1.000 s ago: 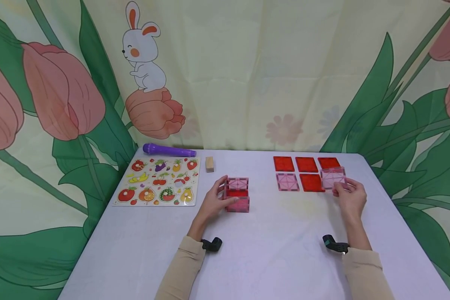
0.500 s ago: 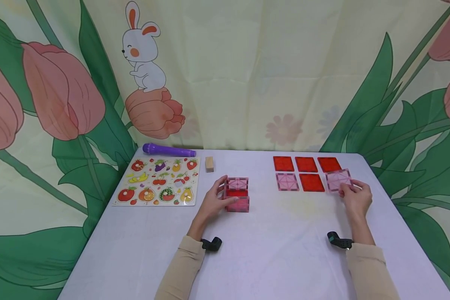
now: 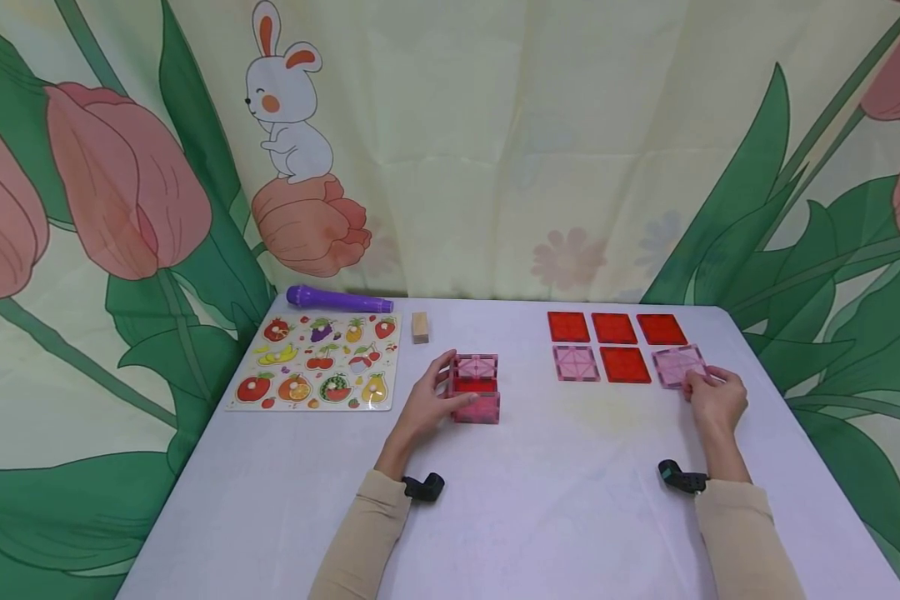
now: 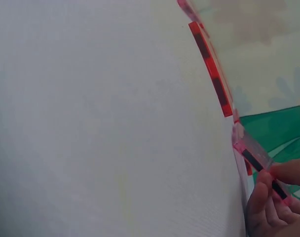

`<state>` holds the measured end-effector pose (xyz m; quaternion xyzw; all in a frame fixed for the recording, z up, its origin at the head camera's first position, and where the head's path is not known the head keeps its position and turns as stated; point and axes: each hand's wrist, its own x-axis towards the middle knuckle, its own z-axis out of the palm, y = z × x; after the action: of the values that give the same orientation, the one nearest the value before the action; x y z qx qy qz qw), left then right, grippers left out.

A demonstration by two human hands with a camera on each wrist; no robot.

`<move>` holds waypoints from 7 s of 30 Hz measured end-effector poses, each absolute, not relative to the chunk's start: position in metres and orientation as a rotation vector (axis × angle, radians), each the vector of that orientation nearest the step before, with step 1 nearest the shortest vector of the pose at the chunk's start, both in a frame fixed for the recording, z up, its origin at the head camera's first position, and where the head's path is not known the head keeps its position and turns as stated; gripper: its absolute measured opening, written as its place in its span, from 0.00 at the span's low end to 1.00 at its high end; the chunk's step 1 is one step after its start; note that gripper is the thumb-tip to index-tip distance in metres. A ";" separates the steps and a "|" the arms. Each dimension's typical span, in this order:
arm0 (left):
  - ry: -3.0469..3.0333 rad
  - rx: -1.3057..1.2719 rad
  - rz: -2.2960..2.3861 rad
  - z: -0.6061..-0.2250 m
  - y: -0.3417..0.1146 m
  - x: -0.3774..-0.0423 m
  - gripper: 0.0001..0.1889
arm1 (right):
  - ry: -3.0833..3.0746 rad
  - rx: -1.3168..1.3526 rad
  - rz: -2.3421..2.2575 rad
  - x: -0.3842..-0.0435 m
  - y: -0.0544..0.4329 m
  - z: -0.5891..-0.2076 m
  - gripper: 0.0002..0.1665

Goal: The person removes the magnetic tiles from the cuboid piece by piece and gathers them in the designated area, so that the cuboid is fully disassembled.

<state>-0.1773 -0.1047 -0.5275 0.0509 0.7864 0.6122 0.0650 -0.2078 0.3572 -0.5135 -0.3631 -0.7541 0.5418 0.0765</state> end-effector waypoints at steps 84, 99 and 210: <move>2.399 0.231 1.914 -0.531 -0.107 -0.179 0.27 | -2.642 -0.255 1.377 -0.189 0.220 -0.448 0.44; 2.400 0.249 1.914 -0.534 -0.109 -0.178 0.28 | -2.687 -0.047 1.448 -0.179 0.175 -0.457 0.42; 2.429 0.216 1.877 -0.531 -0.108 -0.177 0.28 | -2.812 0.157 1.387 -0.136 0.179 -0.495 0.24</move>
<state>-0.1768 -0.1078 -0.5314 0.0702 0.7888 0.6098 0.0321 -0.1363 0.1792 -0.4947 0.0499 -0.8957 0.4418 0.0009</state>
